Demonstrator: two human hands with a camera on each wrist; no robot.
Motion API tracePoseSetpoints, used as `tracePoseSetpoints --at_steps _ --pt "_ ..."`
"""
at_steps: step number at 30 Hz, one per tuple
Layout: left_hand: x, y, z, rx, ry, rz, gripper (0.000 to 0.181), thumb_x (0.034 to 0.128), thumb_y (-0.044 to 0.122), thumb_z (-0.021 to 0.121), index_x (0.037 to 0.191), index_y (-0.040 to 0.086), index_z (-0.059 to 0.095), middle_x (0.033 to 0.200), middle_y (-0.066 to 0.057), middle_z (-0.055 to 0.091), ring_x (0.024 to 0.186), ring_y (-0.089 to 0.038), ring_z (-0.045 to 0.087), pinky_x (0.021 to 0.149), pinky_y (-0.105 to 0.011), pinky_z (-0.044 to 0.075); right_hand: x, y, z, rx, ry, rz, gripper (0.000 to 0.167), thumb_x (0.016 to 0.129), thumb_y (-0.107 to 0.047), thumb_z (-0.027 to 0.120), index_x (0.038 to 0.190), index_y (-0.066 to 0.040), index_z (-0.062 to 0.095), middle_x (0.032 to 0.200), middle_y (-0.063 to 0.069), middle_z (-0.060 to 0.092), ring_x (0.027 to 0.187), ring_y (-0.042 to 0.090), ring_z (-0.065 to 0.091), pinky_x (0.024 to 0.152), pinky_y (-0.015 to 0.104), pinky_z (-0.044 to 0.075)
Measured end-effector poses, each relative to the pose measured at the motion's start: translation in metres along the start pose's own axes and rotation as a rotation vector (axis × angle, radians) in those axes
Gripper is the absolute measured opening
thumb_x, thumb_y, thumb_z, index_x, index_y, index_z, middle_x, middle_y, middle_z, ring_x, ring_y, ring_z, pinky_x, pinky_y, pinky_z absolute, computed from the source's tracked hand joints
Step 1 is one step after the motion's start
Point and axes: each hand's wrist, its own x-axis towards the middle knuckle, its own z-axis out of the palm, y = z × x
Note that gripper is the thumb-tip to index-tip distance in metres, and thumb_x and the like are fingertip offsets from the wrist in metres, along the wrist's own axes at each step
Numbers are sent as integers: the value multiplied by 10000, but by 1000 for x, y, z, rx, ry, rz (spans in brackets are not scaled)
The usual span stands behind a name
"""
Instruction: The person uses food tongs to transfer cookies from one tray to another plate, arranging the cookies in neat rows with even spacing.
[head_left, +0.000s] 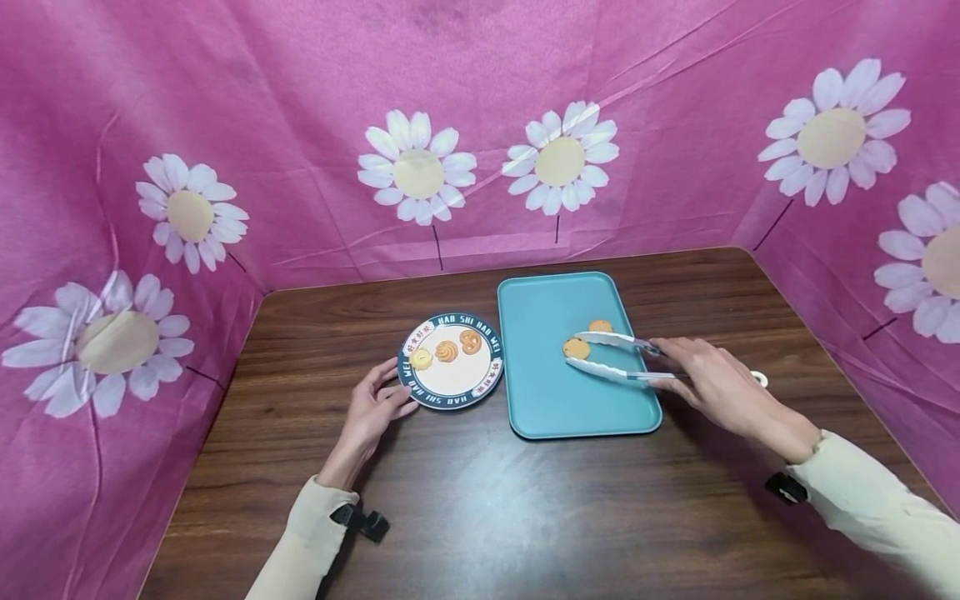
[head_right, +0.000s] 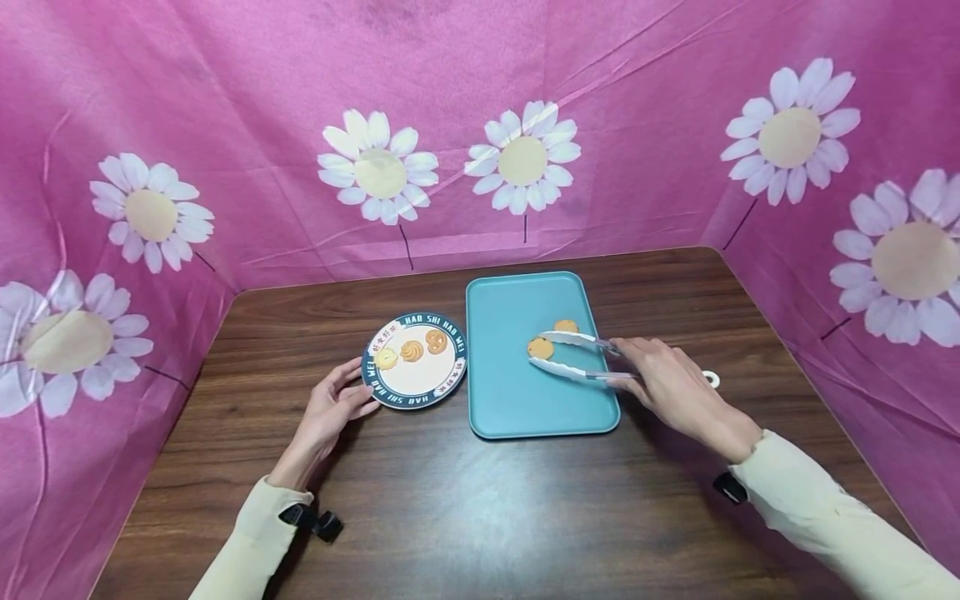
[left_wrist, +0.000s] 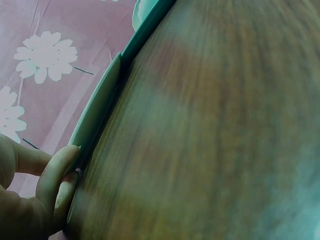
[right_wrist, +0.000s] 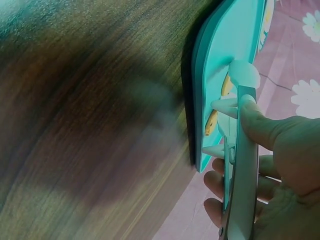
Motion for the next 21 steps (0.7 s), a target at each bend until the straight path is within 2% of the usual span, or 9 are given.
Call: tracePoseSetpoints --at_steps 15,21 --pt "0 0 0 -2 2 -4 660 985 -157 520 1595 23 343 1575 -232 383 961 -34 660 829 -202 670 -5 1 5 0 29 -13 529 919 -245 801 1379 -49 626 1249 174 732 1105 415 696 875 639 605" --pt "0 0 0 -10 -13 5 645 993 -152 509 1593 7 332 1574 -238 389 955 -30 671 823 -199 670 -5 0 6 10 45 -2 518 910 -236 813 1372 -74 640 1264 141 732 1098 378 700 870 620 610"
